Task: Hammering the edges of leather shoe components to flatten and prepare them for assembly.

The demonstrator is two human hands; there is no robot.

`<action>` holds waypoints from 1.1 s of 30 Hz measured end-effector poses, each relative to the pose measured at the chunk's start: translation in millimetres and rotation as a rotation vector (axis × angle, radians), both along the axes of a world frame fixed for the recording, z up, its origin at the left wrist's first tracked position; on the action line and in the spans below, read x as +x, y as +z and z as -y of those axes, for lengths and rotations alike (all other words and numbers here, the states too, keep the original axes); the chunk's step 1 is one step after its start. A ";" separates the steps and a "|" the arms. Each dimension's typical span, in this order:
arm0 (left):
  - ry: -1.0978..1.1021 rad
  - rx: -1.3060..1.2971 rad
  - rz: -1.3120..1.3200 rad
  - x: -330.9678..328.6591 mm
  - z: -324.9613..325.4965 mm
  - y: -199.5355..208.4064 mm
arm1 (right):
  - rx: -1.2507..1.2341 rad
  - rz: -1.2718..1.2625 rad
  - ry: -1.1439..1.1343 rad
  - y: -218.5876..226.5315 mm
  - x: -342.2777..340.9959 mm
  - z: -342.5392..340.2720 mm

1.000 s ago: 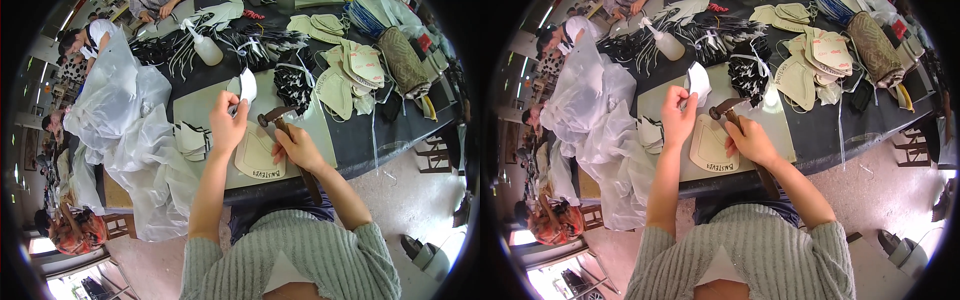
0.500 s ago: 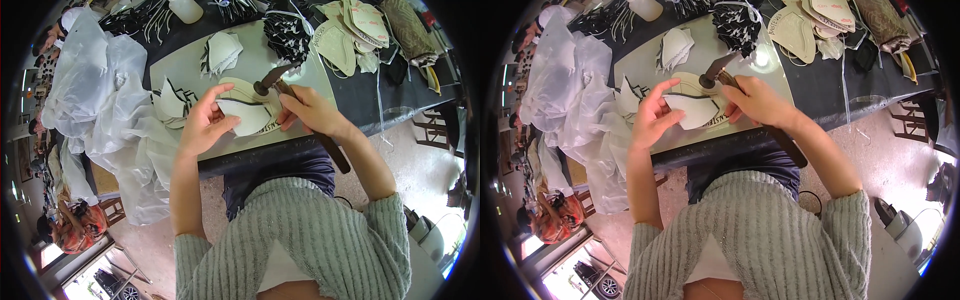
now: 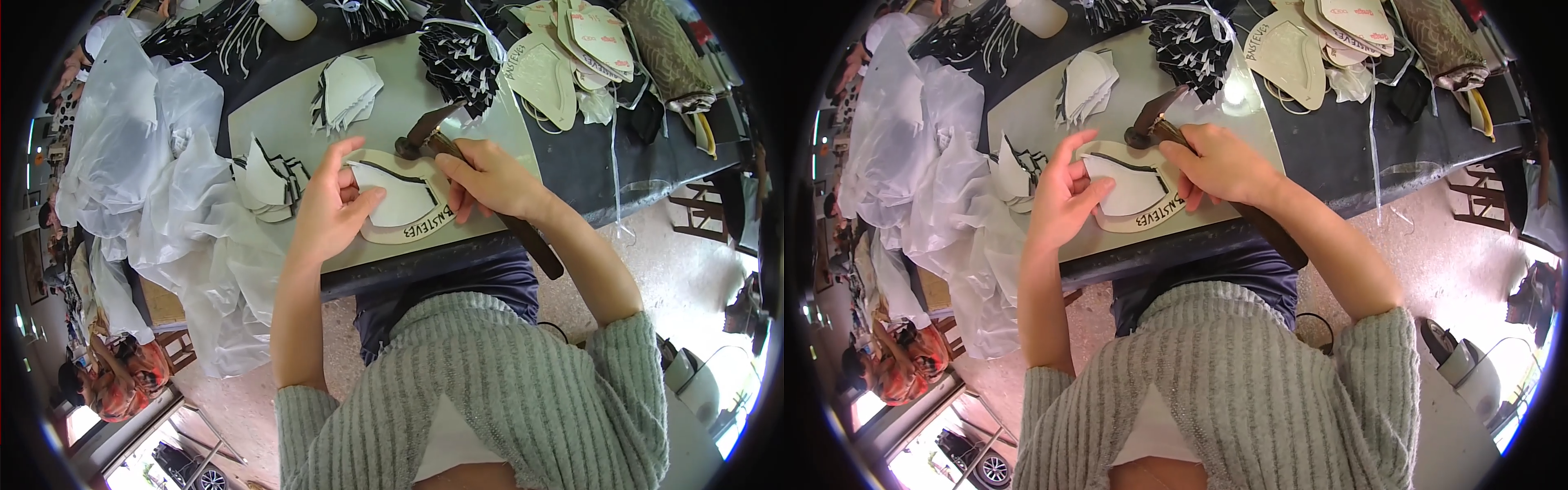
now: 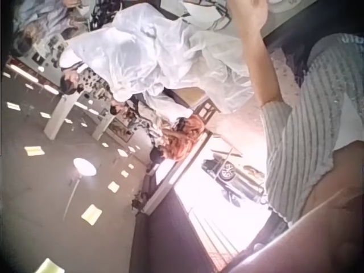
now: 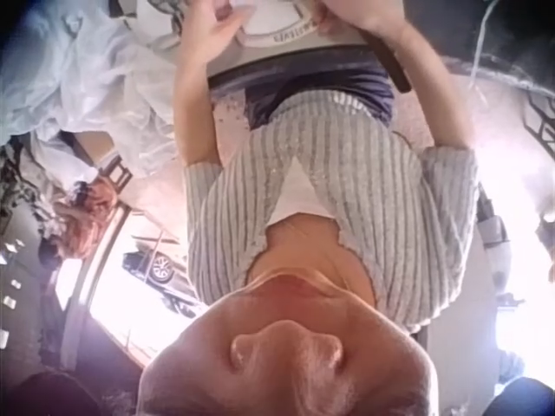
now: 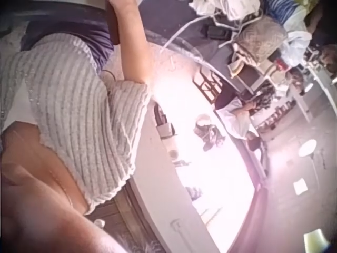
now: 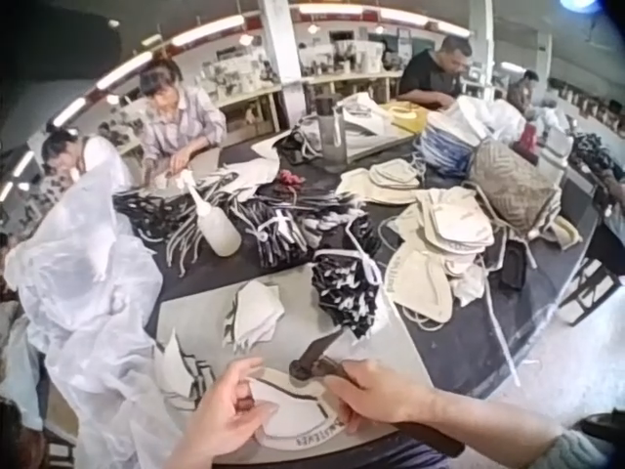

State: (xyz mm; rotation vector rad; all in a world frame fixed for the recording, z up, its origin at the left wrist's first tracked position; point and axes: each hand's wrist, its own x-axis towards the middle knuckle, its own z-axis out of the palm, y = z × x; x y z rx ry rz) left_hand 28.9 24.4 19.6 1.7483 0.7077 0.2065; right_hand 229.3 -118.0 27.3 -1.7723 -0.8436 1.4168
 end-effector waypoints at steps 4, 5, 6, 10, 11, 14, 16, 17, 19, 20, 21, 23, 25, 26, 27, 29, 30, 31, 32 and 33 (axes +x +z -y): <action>0.066 -0.173 0.063 -0.9 3.2 0.9 | 0.014 0.030 -0.015 2.3 -1.5 -0.7; 0.067 -0.176 0.063 -1.7 4.1 -0.5 | 0.011 0.030 -0.014 1.2 -1.6 0.4; 0.067 -0.210 0.096 -1.9 3.4 -1.9 | 0.018 0.030 -0.010 0.1 -1.0 0.1; 0.045 -0.243 0.166 -2.0 2.9 -4.5 | 0.027 0.030 -0.011 -1.0 -1.0 0.4; 0.046 -0.243 0.166 -1.8 3.2 -5.3 | 0.027 0.029 -0.011 -1.7 -1.3 0.3; 0.038 -0.095 0.098 0.2 5.4 -7.4 | 0.028 0.028 -0.018 -3.0 -1.4 0.8; 0.053 0.013 0.073 0.5 7.5 -7.5 | 0.032 0.035 -0.021 -2.0 -1.9 1.3; 0.053 0.012 0.073 0.4 8.4 -8.0 | 0.031 0.035 -0.021 -2.0 -2.5 1.9; 0.065 0.059 0.082 0.3 9.4 -9.4 | 0.044 0.026 -0.031 -2.1 -3.2 2.5; 0.066 0.059 0.082 -0.1 9.9 -9.8 | 0.043 0.026 -0.031 -3.3 -3.4 2.7; 0.060 0.094 0.070 -0.3 10.1 -9.9 | 0.058 0.034 -0.025 -5.0 -3.5 2.6; 0.055 0.128 0.058 -0.3 10.1 -10.3 | 0.073 0.042 -0.018 -7.2 -3.4 1.8; 0.045 0.190 0.017 0.6 12.0 -10.4 | 0.109 0.136 0.026 -8.3 -4.3 2.3; 0.045 0.186 0.016 1.1 13.2 -10.1 | 0.105 0.135 0.027 -7.1 -6.1 1.8; 0.044 0.265 0.002 1.7 14.3 -9.3 | 0.120 0.229 0.051 -5.1 -8.6 -0.3; 0.046 0.342 -0.014 2.7 18.2 -8.1 | 0.133 0.320 0.078 -6.1 -12.3 -1.6; 0.036 0.454 -0.035 3.9 20.6 -9.2 | 0.191 0.433 0.093 -11.1 -13.7 -2.2; 0.025 0.566 -0.055 4.3 21.8 -9.9 | 0.251 0.545 0.108 -14.3 -14.3 -2.7; 0.026 0.562 -0.057 4.6 20.7 -10.6 | 0.247 0.543 0.111 -13.4 -13.1 -3.3; 0.034 0.459 -0.059 4.5 18.8 -9.9 | 0.203 0.458 0.109 -9.5 -11.0 -4.3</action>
